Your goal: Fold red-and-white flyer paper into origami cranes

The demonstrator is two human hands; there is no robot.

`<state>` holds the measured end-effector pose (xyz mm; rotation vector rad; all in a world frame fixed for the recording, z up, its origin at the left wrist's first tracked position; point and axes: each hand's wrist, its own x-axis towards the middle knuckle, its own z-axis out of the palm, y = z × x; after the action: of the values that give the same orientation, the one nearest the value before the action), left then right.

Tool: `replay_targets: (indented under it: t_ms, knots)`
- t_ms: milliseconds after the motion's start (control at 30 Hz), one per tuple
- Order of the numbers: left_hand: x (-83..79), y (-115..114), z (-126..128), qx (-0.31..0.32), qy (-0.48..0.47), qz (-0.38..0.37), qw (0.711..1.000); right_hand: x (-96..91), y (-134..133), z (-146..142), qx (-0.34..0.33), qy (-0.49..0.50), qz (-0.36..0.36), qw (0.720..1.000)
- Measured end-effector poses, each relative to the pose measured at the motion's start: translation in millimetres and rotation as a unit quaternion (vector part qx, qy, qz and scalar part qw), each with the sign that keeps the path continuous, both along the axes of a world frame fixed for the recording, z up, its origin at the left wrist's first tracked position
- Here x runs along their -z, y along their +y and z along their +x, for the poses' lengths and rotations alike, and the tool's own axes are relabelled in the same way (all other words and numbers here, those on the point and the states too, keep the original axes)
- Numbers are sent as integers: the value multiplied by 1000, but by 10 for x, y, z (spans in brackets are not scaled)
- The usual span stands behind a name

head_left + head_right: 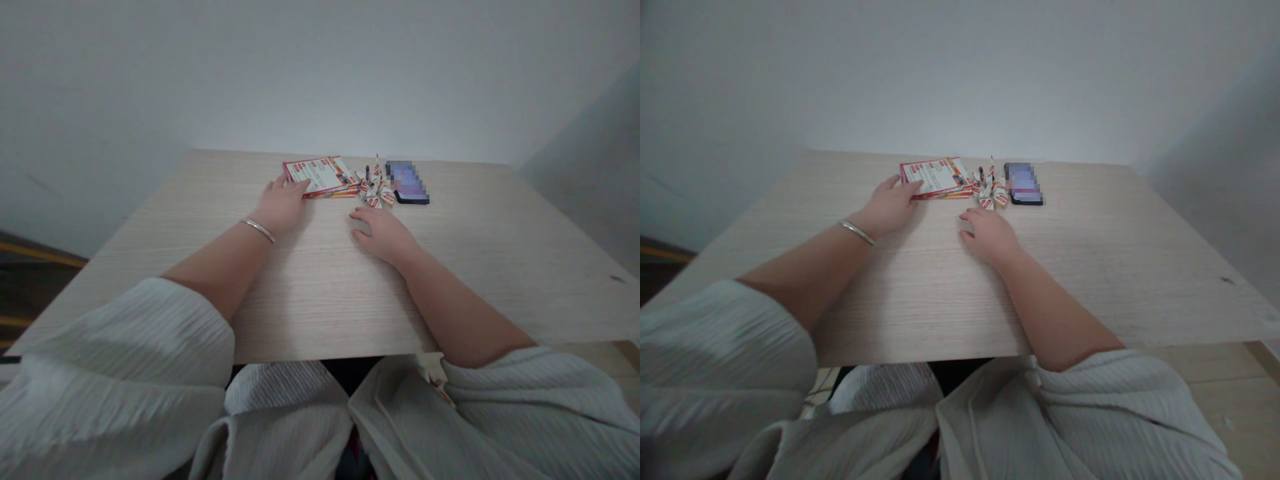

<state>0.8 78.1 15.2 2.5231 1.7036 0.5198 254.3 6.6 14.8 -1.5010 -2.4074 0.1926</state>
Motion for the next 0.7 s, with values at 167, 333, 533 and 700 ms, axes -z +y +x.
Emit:
replay_targets:
  t_ms: [167,333,533,700]
  knots:
    - [-67,-16,-19,-25,86,18,996,0,-19,-24,10,4,0,1000]
    - [-95,-32,-6,-28,78,-11,997,1,-9,-32,16,5,-1,1000]
    - [-139,-56,0,-11,0,-10,1000,-54,-15,-37,27,-3,-9,1000]
    - [-233,-285,210,66,55,8,996,-66,22,69,29,2,-11,1000]
